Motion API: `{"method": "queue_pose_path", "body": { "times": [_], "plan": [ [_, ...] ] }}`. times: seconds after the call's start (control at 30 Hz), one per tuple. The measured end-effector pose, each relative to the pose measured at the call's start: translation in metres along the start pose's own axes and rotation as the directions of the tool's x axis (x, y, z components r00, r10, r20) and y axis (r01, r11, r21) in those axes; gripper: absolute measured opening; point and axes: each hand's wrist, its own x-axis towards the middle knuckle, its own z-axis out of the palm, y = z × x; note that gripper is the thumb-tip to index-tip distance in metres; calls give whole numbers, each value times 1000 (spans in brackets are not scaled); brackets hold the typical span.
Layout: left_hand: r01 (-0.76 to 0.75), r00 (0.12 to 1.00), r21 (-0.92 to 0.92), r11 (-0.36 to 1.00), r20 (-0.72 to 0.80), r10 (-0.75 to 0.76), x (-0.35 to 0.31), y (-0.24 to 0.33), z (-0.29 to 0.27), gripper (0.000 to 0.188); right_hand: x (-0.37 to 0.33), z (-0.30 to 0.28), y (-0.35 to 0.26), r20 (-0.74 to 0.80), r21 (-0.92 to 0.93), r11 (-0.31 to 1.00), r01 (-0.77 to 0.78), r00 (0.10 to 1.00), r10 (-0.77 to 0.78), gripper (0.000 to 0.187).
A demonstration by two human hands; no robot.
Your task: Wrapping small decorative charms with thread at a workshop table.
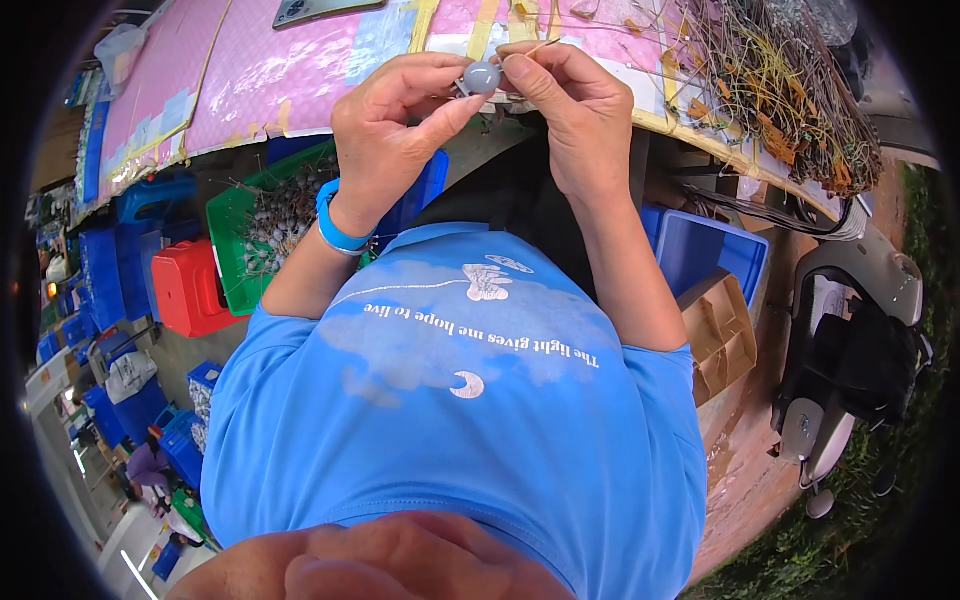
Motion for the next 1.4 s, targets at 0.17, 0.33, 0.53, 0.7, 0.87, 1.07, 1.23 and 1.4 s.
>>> {"method": "queue_pose_path", "body": {
  "times": [0.17, 0.33, 0.53, 0.7, 0.87, 1.07, 1.23, 1.4],
  "plan": [
    [131, 991, -32, 991, 19, -131, -6, 18, -10, 19, -4, 3, 2, 49, -14, 1000, 18, 999, -17, 11],
    [-8, 999, 58, 998, 36, 6, -13, 15, -24, 20, -9, 13, -2, 35, -41, 999, 10, 999, -8, 10],
    [244, 961, -7, 970, 140, -241, -26, 39, -51, 18, -11, 13, -5, 439, -231, 973, -15, 891, 118, 25],
    [79, 985, 122, 989, 141, -96, -42, 43, -58, 18, -17, 21, -7, 510, -171, 985, -33, 852, 117, 23],
    [116, 985, 40, 992, 128, -120, -53, 57, -57, 17, -17, 19, 1, 580, -93, 992, -83, 806, 122, 19],
    [291, 946, 107, 951, 113, -303, -62, 50, -88, 16, -18, 37, 20, 442, -57, 929, -365, 825, 351, 24],
    [615, 773, 302, 729, -46, -633, -85, 41, -167, 22, -16, 39, 23, 459, -403, 907, -117, 832, 312, 24],
    [463, 838, 796, 391, -248, -486, -120, 27, -246, 41, 32, -4, 10, 125, -737, 659, 151, 988, -87, 26]
  ]
}}
